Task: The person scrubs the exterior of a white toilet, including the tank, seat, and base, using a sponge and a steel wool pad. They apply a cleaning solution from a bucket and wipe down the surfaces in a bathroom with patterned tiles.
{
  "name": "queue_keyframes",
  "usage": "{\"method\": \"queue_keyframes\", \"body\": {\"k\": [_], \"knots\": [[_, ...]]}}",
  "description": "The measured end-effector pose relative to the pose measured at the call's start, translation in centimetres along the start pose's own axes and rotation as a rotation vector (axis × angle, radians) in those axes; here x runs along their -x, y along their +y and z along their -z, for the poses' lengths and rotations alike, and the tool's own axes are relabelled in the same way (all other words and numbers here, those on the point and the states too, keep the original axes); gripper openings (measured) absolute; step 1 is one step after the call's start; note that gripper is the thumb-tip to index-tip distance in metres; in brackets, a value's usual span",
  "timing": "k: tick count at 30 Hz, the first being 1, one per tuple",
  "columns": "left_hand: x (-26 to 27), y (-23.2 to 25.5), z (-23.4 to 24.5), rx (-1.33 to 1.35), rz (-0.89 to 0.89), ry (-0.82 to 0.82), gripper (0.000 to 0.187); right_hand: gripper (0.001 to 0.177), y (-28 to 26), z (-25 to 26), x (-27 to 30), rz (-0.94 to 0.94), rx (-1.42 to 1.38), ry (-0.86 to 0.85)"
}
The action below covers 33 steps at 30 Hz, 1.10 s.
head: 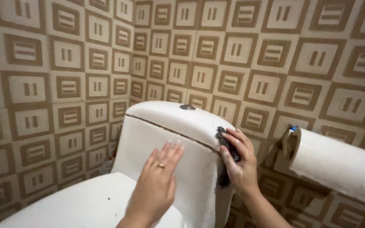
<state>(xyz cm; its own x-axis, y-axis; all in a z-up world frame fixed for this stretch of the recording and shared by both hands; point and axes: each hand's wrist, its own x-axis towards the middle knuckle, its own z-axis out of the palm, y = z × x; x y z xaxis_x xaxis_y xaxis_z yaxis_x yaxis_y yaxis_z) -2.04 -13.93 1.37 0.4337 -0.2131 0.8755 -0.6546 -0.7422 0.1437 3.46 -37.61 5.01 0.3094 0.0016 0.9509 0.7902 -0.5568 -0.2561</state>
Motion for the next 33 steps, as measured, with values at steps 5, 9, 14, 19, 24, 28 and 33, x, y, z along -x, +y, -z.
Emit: {"method": "queue_keyframes", "body": {"k": [5,9,14,19,24,28,33], "knots": [[0.2,1.8,-3.3,0.064,0.094,0.02,0.063,0.021,2.3,-0.5,-1.7,-0.142,-0.072,0.036],[0.8,1.3,-4.9,0.023,0.138,0.023,0.06,0.029,2.8,-2.0,1.7,-0.024,0.004,0.181],[0.9,2.0,-6.0,0.078,0.088,-0.011,0.064,0.04,3.0,-3.2,9.9,0.115,0.117,0.174],[1.5,2.7,-6.1,0.108,0.072,-0.043,0.066,0.05,5.0,-3.0,20.3,0.199,0.15,-0.051],[1.6,3.5,-5.8,0.079,0.079,-0.072,0.069,0.05,6.9,-3.5,25.3,0.178,0.17,-0.155],[2.2,3.8,-6.0,0.082,-0.001,-0.084,0.067,0.05,8.5,-4.0,25.3,0.07,0.152,0.011],[2.1,3.5,-7.2,0.199,-0.021,-0.179,0.073,0.046,13.1,-3.9,20.4,-0.484,-0.246,0.175]]}}
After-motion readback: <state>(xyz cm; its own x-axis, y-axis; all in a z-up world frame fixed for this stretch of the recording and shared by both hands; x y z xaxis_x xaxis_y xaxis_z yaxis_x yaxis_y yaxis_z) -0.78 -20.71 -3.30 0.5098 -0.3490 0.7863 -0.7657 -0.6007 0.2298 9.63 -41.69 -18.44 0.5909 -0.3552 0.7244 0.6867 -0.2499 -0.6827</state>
